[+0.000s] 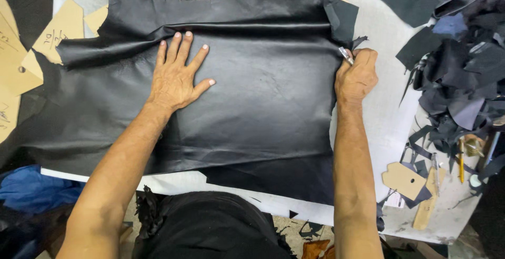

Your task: The person places cardboard templates on a large sheet of black leather and uses a rotary cutter to cut out shapes. The person repeatedly repositions templates and cuts multiple pieces, then sets the cut pieces aside.

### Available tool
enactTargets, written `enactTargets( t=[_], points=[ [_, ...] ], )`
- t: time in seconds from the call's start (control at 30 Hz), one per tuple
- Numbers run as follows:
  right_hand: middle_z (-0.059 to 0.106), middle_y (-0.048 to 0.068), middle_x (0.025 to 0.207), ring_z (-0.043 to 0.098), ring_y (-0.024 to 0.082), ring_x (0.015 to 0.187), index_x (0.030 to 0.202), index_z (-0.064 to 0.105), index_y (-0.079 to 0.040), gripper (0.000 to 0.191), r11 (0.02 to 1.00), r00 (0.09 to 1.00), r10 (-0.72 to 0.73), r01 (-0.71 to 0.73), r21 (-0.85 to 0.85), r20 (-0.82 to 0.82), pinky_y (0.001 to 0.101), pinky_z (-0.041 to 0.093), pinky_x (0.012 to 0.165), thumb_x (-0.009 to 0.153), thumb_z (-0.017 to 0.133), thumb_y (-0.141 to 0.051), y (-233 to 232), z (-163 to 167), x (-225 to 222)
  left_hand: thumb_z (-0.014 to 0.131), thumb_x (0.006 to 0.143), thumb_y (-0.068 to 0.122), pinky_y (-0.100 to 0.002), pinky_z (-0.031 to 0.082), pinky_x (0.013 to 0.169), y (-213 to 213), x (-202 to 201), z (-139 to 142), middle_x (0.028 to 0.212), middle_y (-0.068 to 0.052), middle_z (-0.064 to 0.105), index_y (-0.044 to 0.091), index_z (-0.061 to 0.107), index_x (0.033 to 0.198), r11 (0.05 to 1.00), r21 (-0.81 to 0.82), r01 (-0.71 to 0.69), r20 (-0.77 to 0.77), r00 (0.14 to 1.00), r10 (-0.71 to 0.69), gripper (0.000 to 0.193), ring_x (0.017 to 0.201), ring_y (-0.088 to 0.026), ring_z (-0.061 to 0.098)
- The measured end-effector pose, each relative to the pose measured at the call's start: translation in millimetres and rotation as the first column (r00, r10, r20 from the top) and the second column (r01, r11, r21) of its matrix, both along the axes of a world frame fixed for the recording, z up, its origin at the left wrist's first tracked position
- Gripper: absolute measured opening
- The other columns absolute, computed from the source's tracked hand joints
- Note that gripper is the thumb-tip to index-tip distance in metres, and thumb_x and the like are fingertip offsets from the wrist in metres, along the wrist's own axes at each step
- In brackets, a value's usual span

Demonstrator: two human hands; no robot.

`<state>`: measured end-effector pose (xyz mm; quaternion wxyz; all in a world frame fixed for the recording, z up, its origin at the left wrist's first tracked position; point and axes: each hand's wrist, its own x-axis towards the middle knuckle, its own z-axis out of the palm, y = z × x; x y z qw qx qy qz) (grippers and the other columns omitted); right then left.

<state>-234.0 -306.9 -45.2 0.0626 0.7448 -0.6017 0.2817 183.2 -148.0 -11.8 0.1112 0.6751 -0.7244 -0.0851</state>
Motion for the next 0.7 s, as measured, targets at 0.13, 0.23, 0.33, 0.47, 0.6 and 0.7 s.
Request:
enactTargets(
  t=[0.13, 0.23, 0.33, 0.47, 0.6, 0.7],
  points=[
    [0.068, 0.011, 0.090, 0.067, 0.031, 0.077, 0.114, 0.056, -0.005, 0.034, 0.995, 0.971, 0.083, -0.094, 0.039, 0.226, 0.0429, 0.052, 0.071, 0.097, 0.083, -0.019, -2.6, 1.0, -5.2, 0.065, 0.095, 0.061, -0.064, 0.012, 0.123, -0.8, -12.9, 2.4, 0.169, -0.028, 0.024, 0.012, 0.046, 0.161, 0.999, 0.017, -0.048, 0.027, 0.999, 0.048, 0.084, 0.156, -0.046, 0.018],
    [0.067, 0.007, 0.087, 0.064, 0.021, 0.069, 0.119, 0.056, -0.006, 0.043, 0.964, 0.927, -0.004, -0.096, 0.247, 0.376, 0.0375, 0.051, 0.066, 0.087, 0.085, -0.014, -9.1, 5.3, -14.0, 0.065, 0.093, 0.063, -0.065, 0.010, 0.123, -2.4, -49.7, 2.4, 0.167, -0.033, 0.019, 0.006, 0.041, 0.161, 0.997, 0.051, -0.055, -0.021, 0.998, 0.056, 0.092, 0.156, -0.048, 0.015],
    [0.066, 0.004, 0.090, 0.062, 0.016, 0.073, 0.123, 0.057, -0.007, 0.044, 0.915, 0.862, -0.005, -0.201, 0.350, 0.508, 0.0317, 0.051, 0.070, 0.089, 0.085, -0.010, -11.7, 5.4, -20.9, 0.065, 0.086, 0.067, -0.063, 0.010, 0.122, -7.5, -115.3, 0.3, 0.164, -0.032, 0.019, 0.005, 0.038, 0.159, 0.992, 0.109, 0.063, -0.050, 0.997, -0.058, 0.099, 0.154, -0.047, 0.014],
    [0.068, 0.003, 0.089, 0.065, 0.014, 0.076, 0.127, 0.058, -0.007, 0.042, 0.957, 0.863, 0.053, -0.187, 0.221, 0.503, 0.0304, 0.053, 0.072, 0.094, 0.085, -0.006, -9.0, -2.4, -20.8, 0.056, 0.088, 0.071, -0.061, 0.011, 0.122, 2.4, -225.2, 2.1, 0.165, -0.028, 0.017, 0.012, 0.033, 0.158, 0.877, 0.190, 0.442, -0.122, 0.897, -0.425, 0.094, 0.155, -0.041, 0.012],
    [0.068, 0.004, 0.094, 0.066, 0.015, 0.078, 0.132, 0.056, -0.004, 0.047, 0.961, 0.859, 0.068, -0.192, 0.197, 0.508, 0.0317, 0.053, 0.072, 0.094, 0.084, -0.005, -9.8, -5.6, -17.7, 0.040, 0.088, 0.076, -0.055, 0.008, 0.126, 33.8, -294.3, 0.7, 0.167, -0.018, 0.014, 0.018, 0.026, 0.160, 0.550, 0.091, 0.830, -0.124, 0.557, -0.821, 0.093, 0.156, -0.032, 0.010],
    [0.068, 0.005, 0.095, 0.067, 0.016, 0.079, 0.134, 0.056, -0.004, 0.049, 0.965, 0.880, 0.068, -0.178, 0.192, 0.471, 0.0321, 0.053, 0.072, 0.094, 0.084, -0.005, -11.4, -2.9, -15.0, 0.039, 0.092, 0.078, -0.054, 0.006, 0.129, 35.7, -286.8, -16.4, 0.171, -0.020, 0.011, 0.016, 0.025, 0.162, 0.321, 0.065, 0.945, -0.176, 0.328, -0.928, 0.095, 0.160, -0.032, 0.009]
  ],
)
